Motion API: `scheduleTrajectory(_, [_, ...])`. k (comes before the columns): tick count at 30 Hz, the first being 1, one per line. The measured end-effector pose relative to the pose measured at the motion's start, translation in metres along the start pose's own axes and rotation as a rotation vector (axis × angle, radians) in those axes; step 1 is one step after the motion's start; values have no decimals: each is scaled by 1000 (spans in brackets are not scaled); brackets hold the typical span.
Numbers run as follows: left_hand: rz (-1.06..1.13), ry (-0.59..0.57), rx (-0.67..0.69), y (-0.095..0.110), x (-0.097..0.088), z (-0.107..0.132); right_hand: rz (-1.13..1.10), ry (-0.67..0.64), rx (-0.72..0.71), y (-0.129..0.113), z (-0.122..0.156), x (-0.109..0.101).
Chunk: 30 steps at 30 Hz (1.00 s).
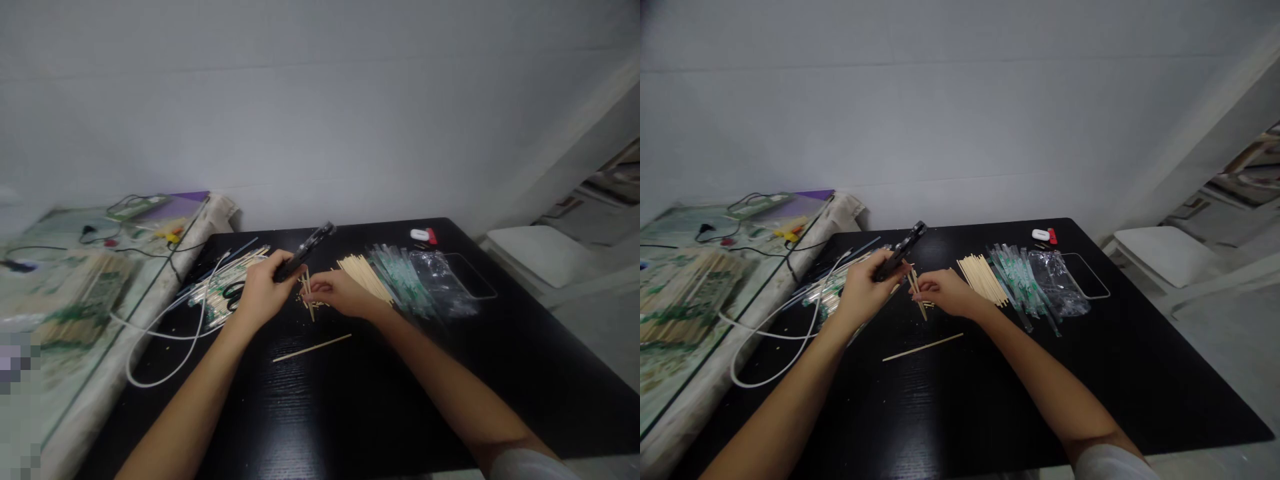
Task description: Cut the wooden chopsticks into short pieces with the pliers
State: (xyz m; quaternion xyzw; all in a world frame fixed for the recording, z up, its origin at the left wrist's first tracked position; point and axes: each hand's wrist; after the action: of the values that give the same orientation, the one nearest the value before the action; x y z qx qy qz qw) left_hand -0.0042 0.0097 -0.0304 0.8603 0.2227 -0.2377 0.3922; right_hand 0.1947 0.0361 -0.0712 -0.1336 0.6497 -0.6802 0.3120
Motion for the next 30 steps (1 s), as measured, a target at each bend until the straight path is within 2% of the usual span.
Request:
scheduleTrajectory(3, [43, -12, -28, 1, 4, 3, 173, 65, -44, 2, 7, 5])
scheduleTrajectory(6, [133, -16, -78, 5, 9, 7, 281, 110, -145, 12, 12, 7])
scheduleTrajectory(12, [255, -54, -116, 13, 11, 19, 298, 165, -315, 34, 14, 17])
scheduleTrajectory(19, [222, -24, -124, 3, 15, 38, 326, 122, -200, 45, 17, 29])
scheduleTrajectory(30, [280, 50, -203, -1, 15, 38, 356, 81, -186, 44, 13, 27])
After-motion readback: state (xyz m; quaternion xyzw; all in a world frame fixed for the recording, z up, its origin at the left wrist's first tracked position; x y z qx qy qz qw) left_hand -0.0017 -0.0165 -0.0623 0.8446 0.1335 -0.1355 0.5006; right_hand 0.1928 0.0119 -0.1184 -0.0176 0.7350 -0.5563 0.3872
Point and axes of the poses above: each hand's wrist, its own z-axis away from the middle knuckle, its own x-axis out of the palm, y = z × x, and after that the axes turned 11 degrees about x, right-handed
